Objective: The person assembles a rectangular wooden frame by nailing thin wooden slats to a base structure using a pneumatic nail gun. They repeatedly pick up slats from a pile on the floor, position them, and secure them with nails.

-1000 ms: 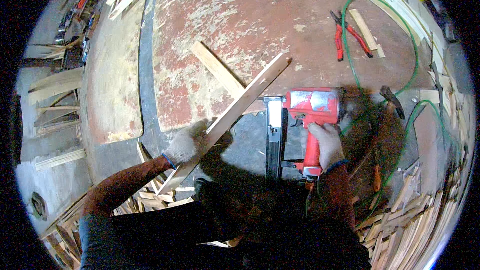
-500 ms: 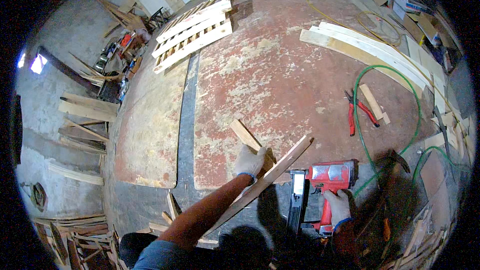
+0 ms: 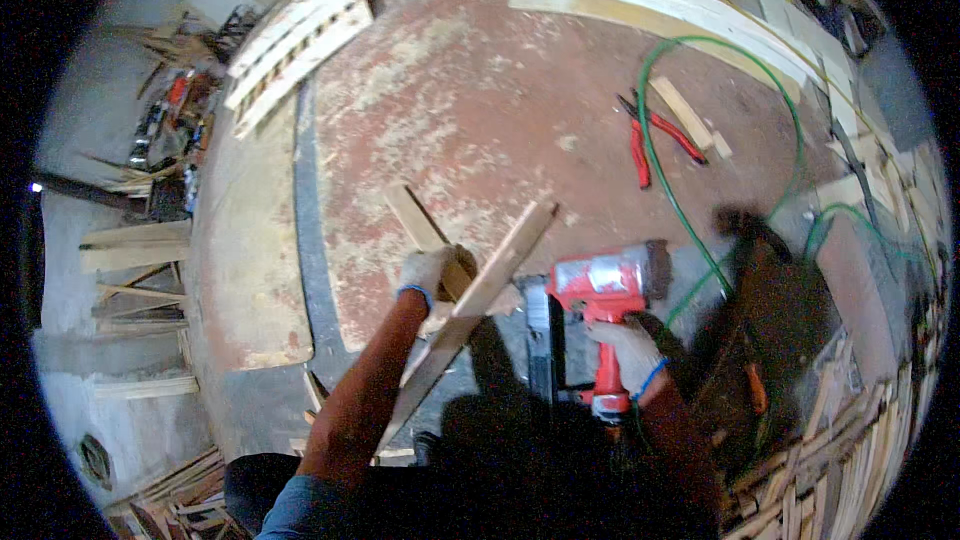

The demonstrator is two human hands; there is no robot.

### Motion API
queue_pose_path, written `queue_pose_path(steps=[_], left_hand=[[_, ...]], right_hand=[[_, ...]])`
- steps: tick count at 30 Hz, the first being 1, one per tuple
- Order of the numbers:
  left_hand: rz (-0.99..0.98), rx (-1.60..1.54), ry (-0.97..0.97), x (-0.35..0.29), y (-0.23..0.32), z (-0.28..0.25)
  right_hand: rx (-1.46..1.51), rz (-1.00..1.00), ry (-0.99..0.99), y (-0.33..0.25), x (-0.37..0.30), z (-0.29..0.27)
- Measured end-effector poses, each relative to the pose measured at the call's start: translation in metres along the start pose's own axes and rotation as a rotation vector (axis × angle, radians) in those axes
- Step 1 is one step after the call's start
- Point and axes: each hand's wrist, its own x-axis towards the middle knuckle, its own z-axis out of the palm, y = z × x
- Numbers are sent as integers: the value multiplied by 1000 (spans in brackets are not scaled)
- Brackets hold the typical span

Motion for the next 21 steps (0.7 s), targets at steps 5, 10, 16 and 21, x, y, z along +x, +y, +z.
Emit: queue_pose_path(steps=[5,10,16,21], left_hand=[[-111,-762,-356,58,-49,-24],[-40,-1201,-550,36,41,0],[-28,-1354,-442,62,52,52],[-87,-1357,-348,55,55,69]], right_hand=[[131,-77,-86,0,-6,14],[410,-115,-115,-13,-27,23],[434,-175,-267,-19,-23,26],[460,-184,-289,-17,-13,31]])
